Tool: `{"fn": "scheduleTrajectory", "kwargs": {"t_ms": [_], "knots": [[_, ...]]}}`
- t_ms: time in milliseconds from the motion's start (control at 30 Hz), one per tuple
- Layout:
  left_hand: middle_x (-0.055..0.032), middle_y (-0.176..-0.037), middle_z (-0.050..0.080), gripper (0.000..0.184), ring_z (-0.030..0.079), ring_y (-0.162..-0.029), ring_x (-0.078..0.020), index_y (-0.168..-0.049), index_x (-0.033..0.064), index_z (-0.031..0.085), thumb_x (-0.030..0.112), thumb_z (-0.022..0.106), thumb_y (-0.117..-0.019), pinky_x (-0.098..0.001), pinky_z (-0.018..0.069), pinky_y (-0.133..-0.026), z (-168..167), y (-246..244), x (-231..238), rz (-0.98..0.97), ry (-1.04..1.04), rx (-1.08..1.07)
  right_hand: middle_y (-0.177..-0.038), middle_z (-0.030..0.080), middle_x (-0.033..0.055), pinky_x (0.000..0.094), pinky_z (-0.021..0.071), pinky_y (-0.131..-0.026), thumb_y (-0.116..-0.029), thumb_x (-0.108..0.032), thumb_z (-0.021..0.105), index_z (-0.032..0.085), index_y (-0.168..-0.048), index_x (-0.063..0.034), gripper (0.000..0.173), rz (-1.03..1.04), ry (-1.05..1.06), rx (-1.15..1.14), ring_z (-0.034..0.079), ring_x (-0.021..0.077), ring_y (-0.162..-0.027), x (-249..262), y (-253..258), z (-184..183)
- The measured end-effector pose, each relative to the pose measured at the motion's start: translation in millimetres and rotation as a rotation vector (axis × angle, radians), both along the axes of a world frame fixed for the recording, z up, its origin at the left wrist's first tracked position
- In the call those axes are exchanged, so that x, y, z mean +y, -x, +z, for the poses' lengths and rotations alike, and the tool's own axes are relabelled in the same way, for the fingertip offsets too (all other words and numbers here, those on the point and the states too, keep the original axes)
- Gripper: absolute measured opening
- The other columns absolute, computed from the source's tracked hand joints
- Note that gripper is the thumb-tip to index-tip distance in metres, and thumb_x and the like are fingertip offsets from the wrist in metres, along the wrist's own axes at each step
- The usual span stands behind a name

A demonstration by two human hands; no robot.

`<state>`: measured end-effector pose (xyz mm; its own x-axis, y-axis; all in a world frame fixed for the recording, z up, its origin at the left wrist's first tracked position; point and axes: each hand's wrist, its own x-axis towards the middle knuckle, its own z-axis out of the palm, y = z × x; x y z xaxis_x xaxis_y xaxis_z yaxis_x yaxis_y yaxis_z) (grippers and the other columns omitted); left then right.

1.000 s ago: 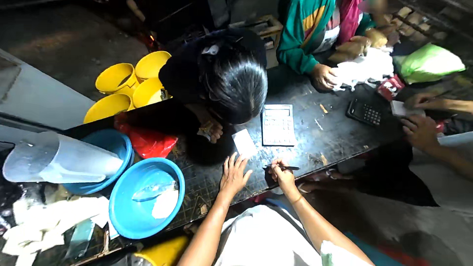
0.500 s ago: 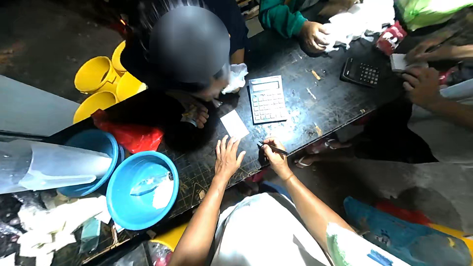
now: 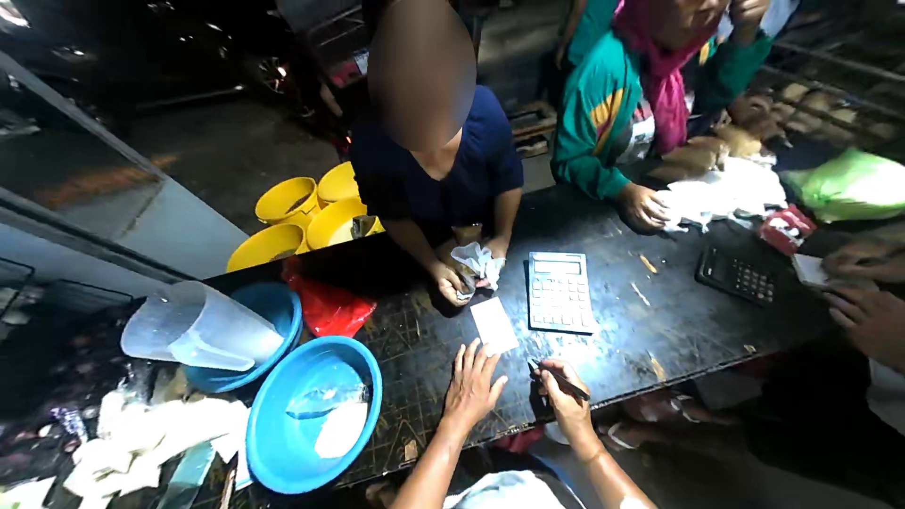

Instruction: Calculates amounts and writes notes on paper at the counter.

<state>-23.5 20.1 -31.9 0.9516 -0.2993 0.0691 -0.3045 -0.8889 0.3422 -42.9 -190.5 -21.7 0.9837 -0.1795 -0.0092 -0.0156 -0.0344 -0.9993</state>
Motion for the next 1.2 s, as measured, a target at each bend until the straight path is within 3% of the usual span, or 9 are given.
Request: {"fn": "scheduleTrajectory", "kwargs": {"t_ms": [100, 200, 400, 500, 633, 1000, 1200], "knots": [[-0.0047, -0.153, 0.052, 0.050, 0.034, -0.151, -0.0329, -0.139, 0.0194, 0.062, 0.050, 0.048, -0.1033, -0.0582, 0.0202, -0.124, 5.9, -6.5, 0.6, -0.004, 0.000, -0.004, -0.092, 0.075, 0.0068, 0.0249, 0.0552, -0.054, -0.0975, -0.009, 0.060, 0.067, -0.116, 0.0016, 0.023, -0.013, -0.080, 0.042, 0.066, 0.0104, -0.063, 0.7, -11.0, 7.9], [-0.0131, -0.149, 0.055, 0.048, 0.036, -0.149, -0.0385, -0.138, 0.0140, 0.064, 0.045, 0.050, -0.1040, -0.0617, 0.0199, -0.123, 13.8, -3.4, -3.4, -0.016, 0.015, 0.062, -0.091, 0.073, 0.0062, 0.0253, 0.0545, -0.055, -0.1007, -0.010, 0.058, 0.065, -0.116, 0.0038, 0.022, 0.005, -0.076, 0.095, 0.062, 0.0082, -0.060, -1.5, -14.0, 18.8], [-0.0056, -0.153, 0.051, 0.049, 0.032, -0.152, -0.0323, -0.139, 0.0173, 0.063, 0.048, 0.052, -0.1024, -0.0587, 0.0189, -0.124, -7.5, -2.2, 0.8, -0.026, 0.033, 0.027, -0.086, 0.073, 0.0073, 0.0271, 0.0549, -0.051, -0.0984, -0.009, 0.062, 0.059, -0.111, -0.0043, 0.014, 0.047, -0.080, 0.071, 0.063, 0.0123, -0.055, 12.2, -35.5, -2.1], [-0.0037, -0.155, 0.050, 0.049, 0.030, -0.152, -0.0320, -0.139, 0.0173, 0.063, 0.049, 0.051, -0.1024, -0.0587, 0.0181, -0.125, -6.4, -1.1, 0.8, -0.024, 0.027, 0.045, -0.079, 0.069, 0.0045, 0.0271, 0.0534, -0.048, -0.0954, -0.012, 0.064, 0.060, -0.100, -0.0065, 0.008, 0.070, 0.054, 0.022, 0.062, 0.0116, -0.054, 20.1, -46.1, -8.3], [-0.0035, -0.156, 0.049, 0.049, 0.029, -0.152, -0.0325, -0.144, 0.0218, 0.058, 0.048, 0.048, -0.1038, -0.0605, 0.0172, -0.124, -6.8, -1.7, 1.8, -0.029, 0.022, 0.042, -0.071, 0.063, 0.0008, 0.0268, 0.0524, -0.052, -0.0941, -0.013, 0.065, 0.061, -0.089, -0.0073, 0.009, 0.073, 0.219, -0.106, 0.061, 0.0088, -0.058, 29.7, -62.0, -20.6], [-0.0042, -0.157, 0.047, 0.050, 0.028, -0.153, -0.0341, -0.145, 0.0229, 0.057, 0.049, 0.047, -0.1038, -0.0600, 0.0154, -0.125, -7.3, -2.6, 1.6, -0.038, -0.014, 0.054, -0.070, 0.064, 0.0015, 0.0262, 0.0511, -0.048, -0.0940, -0.014, 0.066, 0.063, -0.087, -0.0065, 0.010, 0.120, 0.430, -0.146, 0.059, 0.0081, -0.055, 31.6, -64.8, -26.2], [-0.0035, -0.157, 0.046, 0.051, 0.027, -0.153, -0.0337, -0.147, 0.0237, 0.056, 0.049, 0.046, -0.1041, -0.0602, 0.0147, -0.125, -4.8, -2.2, 1.4, -0.042, -0.043, 0.076, -0.070, 0.062, 0.0029, 0.0249, 0.0489, -0.044, -0.0946, -0.012, 0.066, 0.062, -0.090, -0.0066, 0.008, 0.147, 0.405, -0.114, 0.057, 0.0091, -0.052, 29.0, -58.9, -21.4]]}}
